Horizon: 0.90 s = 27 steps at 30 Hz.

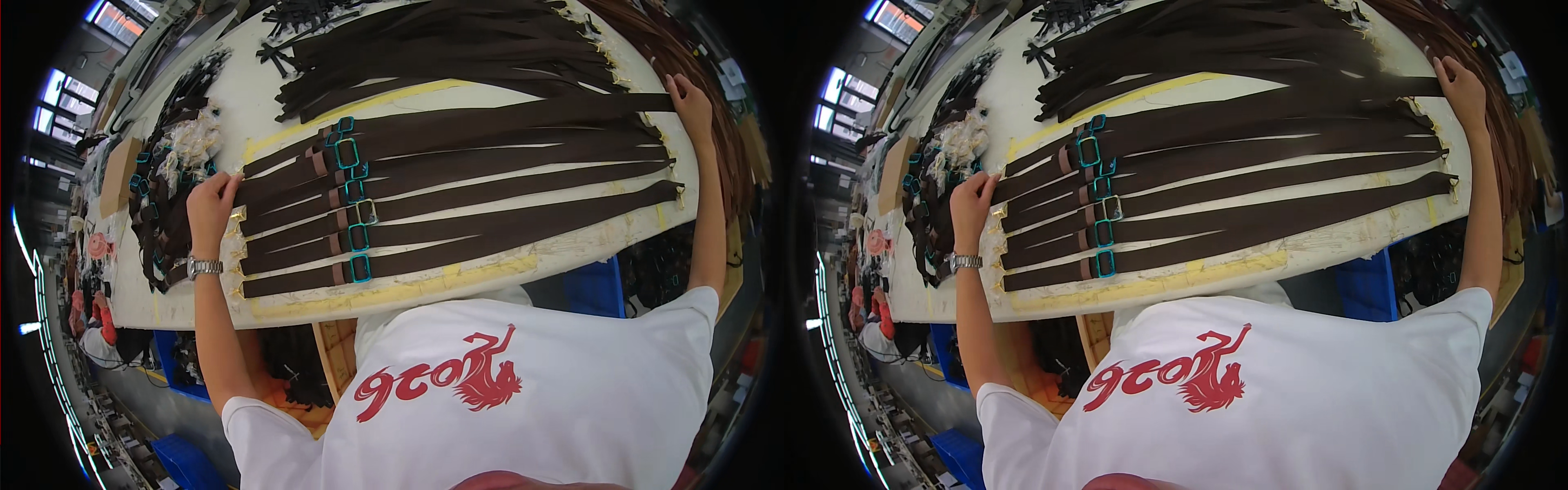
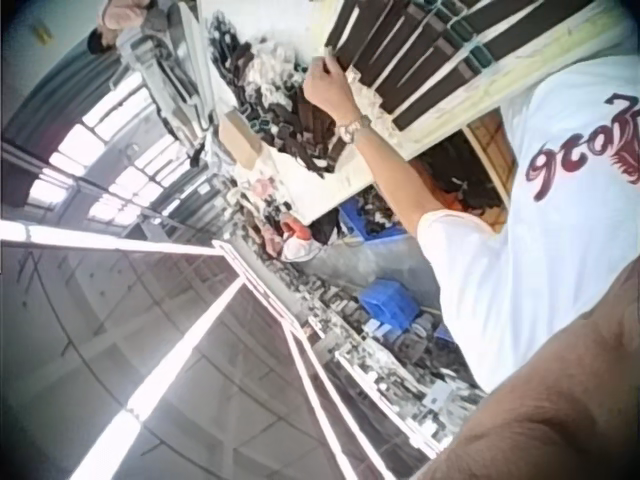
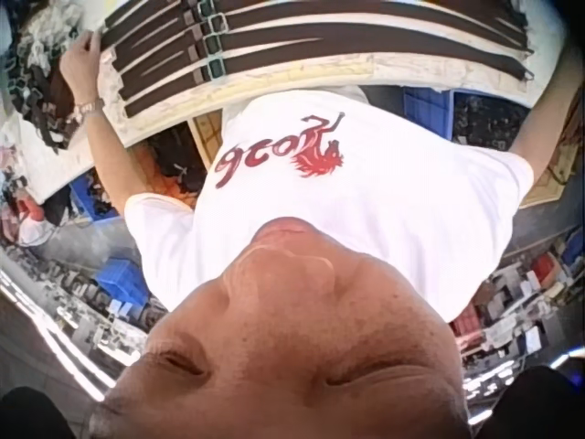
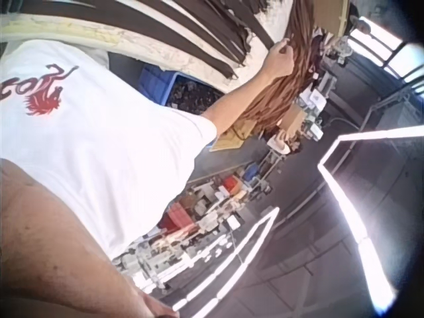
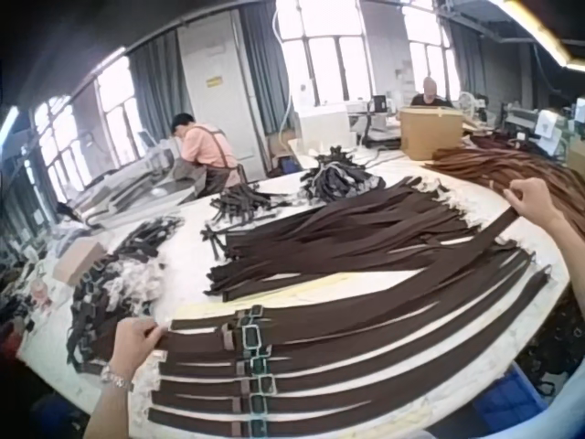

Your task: The person assembles straps by threading the webbing through buckles and sliding loops onto them by hand, then lines the completed straps up on the table.

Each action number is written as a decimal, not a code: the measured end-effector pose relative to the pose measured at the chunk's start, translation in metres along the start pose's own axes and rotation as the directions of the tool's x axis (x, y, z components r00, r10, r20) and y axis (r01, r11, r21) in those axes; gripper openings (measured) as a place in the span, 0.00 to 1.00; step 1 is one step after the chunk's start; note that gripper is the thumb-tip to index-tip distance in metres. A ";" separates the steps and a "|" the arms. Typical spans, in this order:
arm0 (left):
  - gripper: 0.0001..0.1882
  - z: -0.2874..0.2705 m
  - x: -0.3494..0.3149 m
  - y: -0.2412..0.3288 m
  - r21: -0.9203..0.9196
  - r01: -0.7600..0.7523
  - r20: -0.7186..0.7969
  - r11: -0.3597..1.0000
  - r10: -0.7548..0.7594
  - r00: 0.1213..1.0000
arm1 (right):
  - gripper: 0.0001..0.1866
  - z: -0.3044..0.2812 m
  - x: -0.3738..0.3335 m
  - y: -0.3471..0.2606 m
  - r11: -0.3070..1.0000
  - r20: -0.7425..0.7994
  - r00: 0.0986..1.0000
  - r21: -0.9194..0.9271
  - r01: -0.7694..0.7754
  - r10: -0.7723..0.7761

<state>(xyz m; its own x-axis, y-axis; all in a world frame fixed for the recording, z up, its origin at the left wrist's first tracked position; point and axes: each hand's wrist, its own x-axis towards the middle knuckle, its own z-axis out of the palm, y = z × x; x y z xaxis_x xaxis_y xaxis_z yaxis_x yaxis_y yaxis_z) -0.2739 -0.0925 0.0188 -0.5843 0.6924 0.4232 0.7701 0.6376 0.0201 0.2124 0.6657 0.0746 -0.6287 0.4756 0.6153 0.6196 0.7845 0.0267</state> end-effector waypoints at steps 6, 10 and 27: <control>0.19 0.069 -0.011 -0.013 0.077 0.029 -0.025 0.997 -0.027 0.999 | 0.13 0.095 -0.030 0.018 0.982 0.206 0.967 -0.088 0.168 -0.147; 0.12 0.069 -0.015 0.000 0.069 0.051 -0.061 0.996 -0.046 0.997 | 0.08 0.123 -0.027 -0.044 0.985 -0.009 0.992 0.117 0.125 -0.124; 0.04 0.081 -0.035 0.060 -0.324 0.097 -0.155 0.941 -0.154 0.976 | 0.08 0.211 0.059 -0.420 0.686 -0.034 0.703 0.187 0.703 -0.711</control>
<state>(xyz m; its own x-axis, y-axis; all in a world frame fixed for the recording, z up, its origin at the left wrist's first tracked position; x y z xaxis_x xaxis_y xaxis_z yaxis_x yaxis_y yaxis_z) -0.2284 -0.0509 -0.0684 -0.6490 0.5257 0.5500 0.7511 0.5579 0.3530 -0.1837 0.4486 -0.0665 -0.8662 -0.2370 0.4399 -0.1048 0.9470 0.3038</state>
